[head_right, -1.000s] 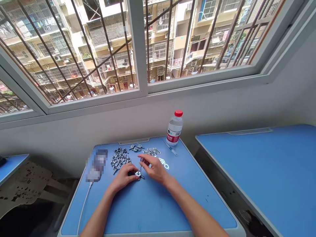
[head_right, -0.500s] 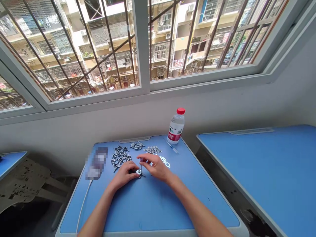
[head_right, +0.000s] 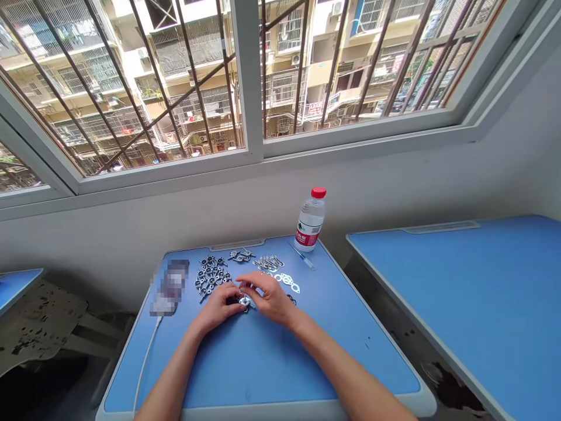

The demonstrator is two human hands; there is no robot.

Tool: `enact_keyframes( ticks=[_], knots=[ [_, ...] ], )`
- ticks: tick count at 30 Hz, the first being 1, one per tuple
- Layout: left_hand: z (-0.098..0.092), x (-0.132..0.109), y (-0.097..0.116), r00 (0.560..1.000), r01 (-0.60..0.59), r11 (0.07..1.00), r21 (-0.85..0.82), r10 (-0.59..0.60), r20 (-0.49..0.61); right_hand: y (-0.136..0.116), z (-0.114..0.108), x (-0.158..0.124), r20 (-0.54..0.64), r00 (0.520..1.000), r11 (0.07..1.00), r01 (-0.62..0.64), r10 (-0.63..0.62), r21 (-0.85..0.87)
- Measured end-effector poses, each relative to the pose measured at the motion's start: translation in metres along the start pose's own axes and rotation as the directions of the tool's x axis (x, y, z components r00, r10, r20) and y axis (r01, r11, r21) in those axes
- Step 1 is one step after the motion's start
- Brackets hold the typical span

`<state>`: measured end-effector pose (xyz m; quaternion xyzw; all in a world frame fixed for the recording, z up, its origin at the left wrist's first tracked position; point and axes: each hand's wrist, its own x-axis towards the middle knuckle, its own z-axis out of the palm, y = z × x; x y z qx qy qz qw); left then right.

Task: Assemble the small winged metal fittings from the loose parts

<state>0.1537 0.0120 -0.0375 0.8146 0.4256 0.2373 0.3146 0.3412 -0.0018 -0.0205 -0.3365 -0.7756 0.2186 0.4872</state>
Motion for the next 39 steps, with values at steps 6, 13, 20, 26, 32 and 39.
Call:
enact_keyframes(
  ticks=[6, 13, 20, 26, 32, 39],
  knots=[
    [0.001, 0.000, -0.002, 1.000, 0.007, 1.000, -0.004, -0.007, 0.003, 0.001, 0.001, 0.000, 0.023, 1.000, 0.999, 0.020, -0.019, -0.049],
    [0.001, 0.000, -0.002, 1.000, -0.004, 1.000, -0.017, 0.004, -0.013, -0.002, -0.001, 0.001, 0.051, 0.998, 0.997, 0.042, -0.039, -0.061],
    [0.001, 0.001, -0.001, 1.000, 0.008, 1.000, -0.024, -0.008, 0.000, -0.006, 0.000, 0.001, 0.121, 0.987, 0.994, 0.106, -0.102, -0.031],
    [0.002, 0.000, 0.000, 1.000, 0.004, 1.000, -0.013, -0.004, -0.009, -0.008, 0.004, 0.001, 0.087, 0.995, 0.997, 0.050, -0.046, -0.051],
    [0.002, 0.001, -0.001, 1.000, -0.001, 1.000, -0.003, 0.001, -0.005, -0.003, 0.010, -0.003, -0.030, 0.998, 0.994, -0.058, 0.056, -0.095],
    [0.004, 0.000, -0.002, 1.000, 0.002, 1.000, 0.000, -0.002, -0.009, 0.003, 0.012, -0.005, 0.008, 0.996, 0.984, 0.095, -0.094, -0.148]
  ],
)
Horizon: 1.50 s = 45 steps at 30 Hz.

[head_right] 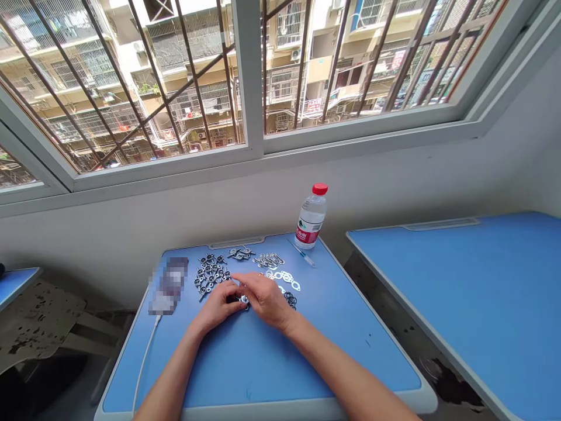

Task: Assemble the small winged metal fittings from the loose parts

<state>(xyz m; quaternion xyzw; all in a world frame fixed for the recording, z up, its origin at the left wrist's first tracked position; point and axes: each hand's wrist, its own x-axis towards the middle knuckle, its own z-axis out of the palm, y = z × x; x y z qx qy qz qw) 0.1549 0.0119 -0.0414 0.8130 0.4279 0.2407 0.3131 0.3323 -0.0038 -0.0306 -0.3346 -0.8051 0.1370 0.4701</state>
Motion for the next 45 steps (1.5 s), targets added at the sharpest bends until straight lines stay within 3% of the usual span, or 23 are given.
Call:
enact_keyframes(
  ticks=[8, 13, 20, 24, 28, 38, 45],
  knots=[
    [0.001, -0.001, -0.001, 0.999, -0.004, 1.000, -0.006, 0.003, -0.033, 0.001, -0.003, 0.003, -0.046, 0.999, 0.997, 0.013, -0.010, 0.076],
    [0.002, 0.000, -0.001, 0.999, -0.005, 0.999, -0.036, 0.003, -0.045, -0.003, -0.001, 0.004, -0.116, 0.993, 1.000, -0.031, 0.031, -0.001],
    [0.002, 0.001, -0.001, 0.999, -0.016, 1.000, -0.023, 0.015, -0.035, -0.002, 0.001, 0.001, -0.081, 0.996, 0.998, 0.032, -0.036, -0.050],
    [0.003, 0.001, -0.003, 0.999, -0.012, 1.000, -0.009, 0.011, -0.040, -0.002, 0.000, 0.002, -0.067, 0.997, 0.999, 0.042, -0.040, 0.027],
    [0.003, 0.001, -0.005, 0.999, -0.016, 0.999, -0.030, 0.015, -0.035, -0.007, -0.002, 0.005, -0.083, 0.997, 0.994, 0.005, 0.005, 0.112],
    [0.004, -0.001, -0.003, 0.998, 0.025, 0.999, -0.038, -0.027, -0.054, -0.005, 0.006, 0.004, -0.196, 0.973, 0.992, -0.112, 0.120, 0.051],
    [0.003, 0.000, -0.003, 0.999, 0.007, 1.000, -0.025, -0.009, -0.048, 0.001, 0.001, 0.001, -0.067, 0.998, 1.000, -0.002, 0.004, 0.023]
  ],
)
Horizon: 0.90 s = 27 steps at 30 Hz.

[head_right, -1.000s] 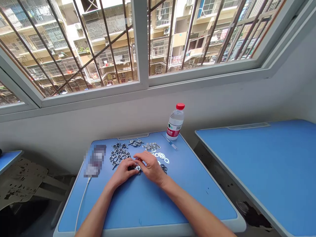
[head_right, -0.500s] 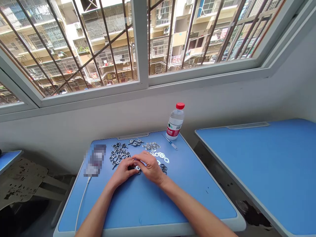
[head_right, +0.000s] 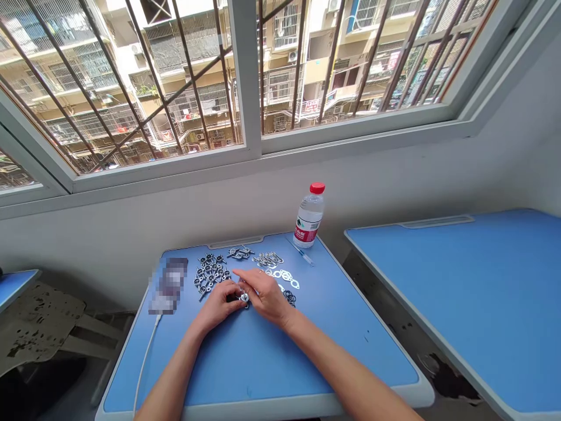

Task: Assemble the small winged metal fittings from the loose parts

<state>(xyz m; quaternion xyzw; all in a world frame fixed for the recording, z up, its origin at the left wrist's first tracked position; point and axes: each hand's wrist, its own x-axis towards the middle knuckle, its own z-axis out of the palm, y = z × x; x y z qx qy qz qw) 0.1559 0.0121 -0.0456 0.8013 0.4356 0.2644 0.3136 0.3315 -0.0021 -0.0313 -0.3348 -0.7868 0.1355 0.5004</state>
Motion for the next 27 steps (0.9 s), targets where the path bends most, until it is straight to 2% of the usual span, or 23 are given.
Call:
enact_keyframes(
  ticks=[5, 9, 15, 20, 24, 27],
  knots=[
    [0.000, 0.000, -0.001, 1.000, 0.003, 1.000, 0.028, -0.004, 0.014, -0.002, -0.004, 0.003, -0.001, 0.999, 0.998, -0.042, 0.042, 0.055],
    [0.002, 0.000, -0.005, 1.000, -0.010, 1.000, -0.011, 0.010, -0.003, -0.008, -0.004, 0.005, -0.048, 0.994, 0.995, -0.098, 0.098, 0.006],
    [0.001, -0.001, -0.001, 1.000, -0.003, 1.000, -0.006, 0.003, -0.017, -0.010, -0.002, 0.005, -0.080, 0.993, 0.995, -0.094, 0.091, -0.035],
    [0.000, -0.001, 0.002, 1.000, 0.000, 1.000, 0.014, 0.000, -0.013, -0.005, -0.003, 0.003, -0.025, 1.000, 0.999, -0.017, 0.016, -0.035],
    [0.000, 0.000, 0.000, 1.000, -0.008, 1.000, 0.011, 0.009, -0.006, -0.006, -0.004, 0.003, 0.013, 0.999, 0.997, -0.045, 0.044, 0.062],
    [0.000, 0.000, -0.001, 1.000, -0.017, 1.000, 0.004, 0.017, 0.004, -0.008, -0.004, 0.004, 0.009, 0.997, 0.995, -0.076, 0.075, 0.071]
  ],
)
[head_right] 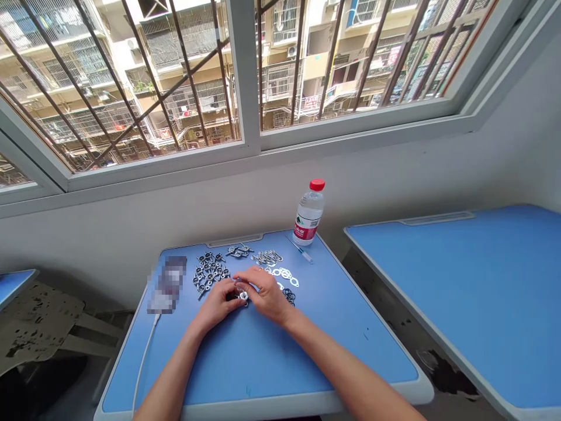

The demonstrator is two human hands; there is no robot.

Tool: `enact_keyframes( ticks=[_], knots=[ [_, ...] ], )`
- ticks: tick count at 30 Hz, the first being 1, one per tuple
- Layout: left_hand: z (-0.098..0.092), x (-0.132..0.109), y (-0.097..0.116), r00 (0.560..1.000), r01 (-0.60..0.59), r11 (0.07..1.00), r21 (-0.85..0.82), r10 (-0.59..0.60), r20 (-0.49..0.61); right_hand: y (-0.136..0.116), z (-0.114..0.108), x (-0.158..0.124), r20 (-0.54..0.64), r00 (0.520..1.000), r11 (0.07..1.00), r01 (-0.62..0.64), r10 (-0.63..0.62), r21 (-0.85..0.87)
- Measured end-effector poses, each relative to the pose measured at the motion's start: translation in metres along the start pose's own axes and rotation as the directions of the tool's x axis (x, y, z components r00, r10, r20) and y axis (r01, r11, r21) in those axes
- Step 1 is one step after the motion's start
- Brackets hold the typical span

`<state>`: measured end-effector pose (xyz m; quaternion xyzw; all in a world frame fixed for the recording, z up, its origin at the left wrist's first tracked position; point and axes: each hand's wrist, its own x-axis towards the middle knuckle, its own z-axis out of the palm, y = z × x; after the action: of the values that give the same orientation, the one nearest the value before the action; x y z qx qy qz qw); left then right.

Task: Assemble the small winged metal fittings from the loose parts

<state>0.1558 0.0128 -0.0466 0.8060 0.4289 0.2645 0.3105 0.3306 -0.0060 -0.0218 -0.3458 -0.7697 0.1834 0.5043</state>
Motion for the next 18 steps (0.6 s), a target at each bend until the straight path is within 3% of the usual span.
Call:
enact_keyframes(
  ticks=[12, 18],
  knots=[
    [0.0007, -0.0017, 0.0021, 1.000, 0.020, 0.999, 0.031, -0.019, -0.004, -0.0050, 0.0042, 0.0002, -0.106, 0.994, 0.998, -0.026, 0.019, -0.064],
    [-0.0008, -0.0018, 0.0034, 1.000, 0.016, 0.999, 0.031, -0.016, 0.007, -0.0002, 0.0053, -0.0018, -0.092, 0.995, 0.995, 0.024, -0.033, -0.094]
  ],
)
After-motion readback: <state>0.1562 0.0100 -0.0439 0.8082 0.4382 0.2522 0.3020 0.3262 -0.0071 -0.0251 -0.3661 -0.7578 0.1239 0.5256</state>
